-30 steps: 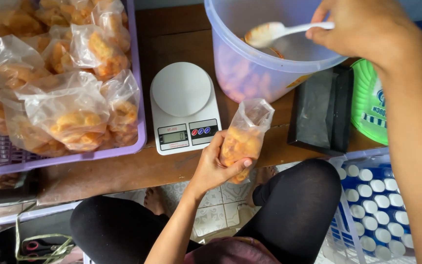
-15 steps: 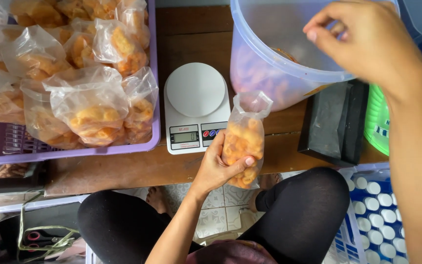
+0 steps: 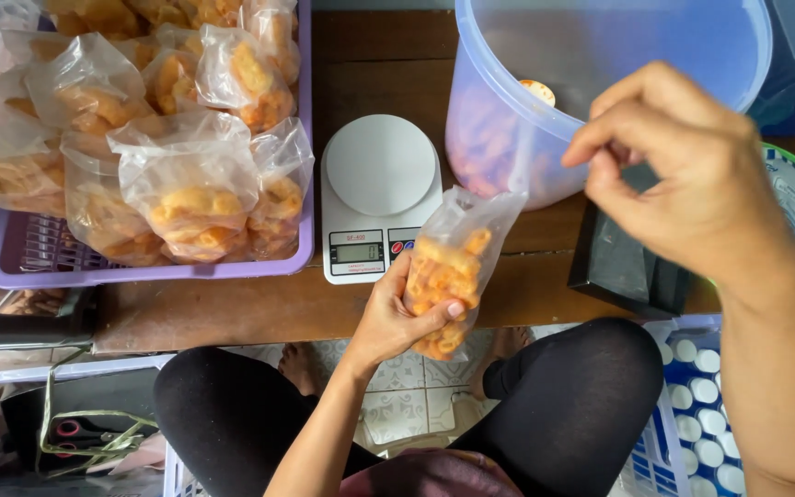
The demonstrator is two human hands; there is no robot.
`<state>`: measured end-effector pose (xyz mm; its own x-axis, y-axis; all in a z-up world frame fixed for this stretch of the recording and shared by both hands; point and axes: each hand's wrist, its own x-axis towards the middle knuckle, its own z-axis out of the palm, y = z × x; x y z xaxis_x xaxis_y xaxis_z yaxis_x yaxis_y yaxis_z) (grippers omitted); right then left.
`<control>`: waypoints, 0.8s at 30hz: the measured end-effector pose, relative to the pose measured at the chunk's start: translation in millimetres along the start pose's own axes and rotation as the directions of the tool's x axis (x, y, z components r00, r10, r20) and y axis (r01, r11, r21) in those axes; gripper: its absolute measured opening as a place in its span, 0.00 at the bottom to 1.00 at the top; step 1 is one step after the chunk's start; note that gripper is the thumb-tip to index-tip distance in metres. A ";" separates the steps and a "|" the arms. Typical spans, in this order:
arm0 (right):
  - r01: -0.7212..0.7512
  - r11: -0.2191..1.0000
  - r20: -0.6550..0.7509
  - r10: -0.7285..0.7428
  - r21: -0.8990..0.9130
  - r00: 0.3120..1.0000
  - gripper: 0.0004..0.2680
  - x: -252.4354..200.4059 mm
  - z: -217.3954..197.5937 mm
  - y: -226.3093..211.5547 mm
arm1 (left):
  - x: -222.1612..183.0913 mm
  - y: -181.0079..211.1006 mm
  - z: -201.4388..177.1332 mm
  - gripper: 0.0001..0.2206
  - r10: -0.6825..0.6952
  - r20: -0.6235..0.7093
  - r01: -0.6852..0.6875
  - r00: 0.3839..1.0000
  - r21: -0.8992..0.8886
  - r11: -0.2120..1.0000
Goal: The person scoops orange puffed snacks from a large plastic bucket into a small clear plastic bag using a white plastic scoop. After filling the bag, they place it on a digital scale, then move it to a purple basket containing other filled bags.
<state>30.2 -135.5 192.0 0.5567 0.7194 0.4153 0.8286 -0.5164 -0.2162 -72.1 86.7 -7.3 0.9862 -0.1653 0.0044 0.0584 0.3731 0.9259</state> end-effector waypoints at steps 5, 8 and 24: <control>-0.074 0.950 0.274 -0.013 0.304 0.962 0.11 32.7 12.2 6.1 | -10.6 9.0 -1.6 0.28 0.012 0.084 -0.024 0.996 0.148 0.989; -0.222 0.798 0.633 -0.241 0.561 0.735 0.18 44.5 38.9 10.9 | -15.8 16.1 -2.5 0.23 -0.024 0.190 -0.005 0.981 0.153 0.988; -0.285 0.734 0.214 0.192 0.617 0.958 0.14 23.6 40.4 -4.2 | -24.4 11.2 -25.8 0.25 0.038 0.034 -0.044 0.999 0.180 0.983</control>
<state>42.3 -97.6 167.0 0.7047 0.6896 0.1671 0.4860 -0.2975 -0.8218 -91.5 118.5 -6.8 0.9819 -0.1820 0.0527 -0.0136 0.2098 0.9777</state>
